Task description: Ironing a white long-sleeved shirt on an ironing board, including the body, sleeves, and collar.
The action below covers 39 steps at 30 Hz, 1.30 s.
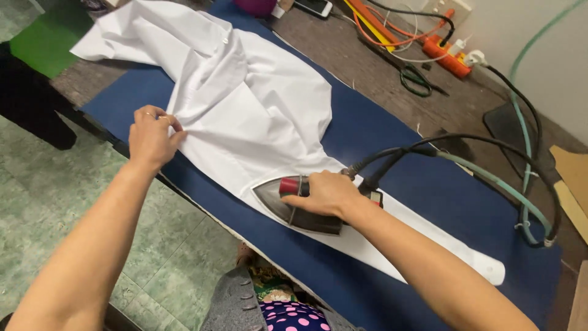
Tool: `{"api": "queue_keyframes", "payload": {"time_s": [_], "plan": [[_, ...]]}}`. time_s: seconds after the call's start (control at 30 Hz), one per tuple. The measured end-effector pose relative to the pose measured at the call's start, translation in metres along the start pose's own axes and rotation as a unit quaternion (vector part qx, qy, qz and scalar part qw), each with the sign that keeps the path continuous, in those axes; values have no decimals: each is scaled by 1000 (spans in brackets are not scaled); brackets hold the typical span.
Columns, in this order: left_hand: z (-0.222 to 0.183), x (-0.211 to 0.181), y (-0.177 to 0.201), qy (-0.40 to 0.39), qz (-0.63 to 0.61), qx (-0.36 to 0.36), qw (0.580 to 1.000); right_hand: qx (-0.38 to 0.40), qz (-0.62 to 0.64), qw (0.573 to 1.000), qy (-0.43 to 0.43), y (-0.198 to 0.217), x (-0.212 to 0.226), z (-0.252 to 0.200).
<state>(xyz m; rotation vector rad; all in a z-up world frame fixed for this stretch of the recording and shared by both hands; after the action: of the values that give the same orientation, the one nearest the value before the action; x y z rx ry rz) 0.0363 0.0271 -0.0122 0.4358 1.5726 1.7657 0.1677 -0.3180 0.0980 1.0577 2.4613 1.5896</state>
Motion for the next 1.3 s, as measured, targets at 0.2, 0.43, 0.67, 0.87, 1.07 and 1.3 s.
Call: {"api": "queue_keyframes", "payload": {"time_s": [0.2,0.43,0.67,0.87,1.07,1.3], "plan": [[5,13,-10,-33,-47,-6,998,33,-7,999,-22,22,-19,-17],[10,45,-30,106,-231,56,965,-62,141,932,-329,51,-159,-98],[12,77,-82,336,-538,189,749,-274,357,809,-378,41,-318,-134],[-5,14,-6,364,-590,273,667,-284,393,782,-392,38,-403,-128],[-17,-72,56,350,-574,361,647,-346,388,805,-287,13,-454,-127],[-26,-89,47,341,-511,406,677,-563,104,801,-175,-63,-343,-299]]}}
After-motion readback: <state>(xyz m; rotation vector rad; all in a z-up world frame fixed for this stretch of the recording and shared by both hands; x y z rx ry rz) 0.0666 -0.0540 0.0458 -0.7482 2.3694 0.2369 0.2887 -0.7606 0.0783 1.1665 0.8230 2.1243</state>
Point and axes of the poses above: each hand's wrist, its own z-axis towards the middle knuckle, its own y-axis out of the back of the hand, x = y × z, the point moved 4 cm from there along z, towards the middle knuckle, and after that the axes turned 12 degrees about y, right-handed, at the moved point
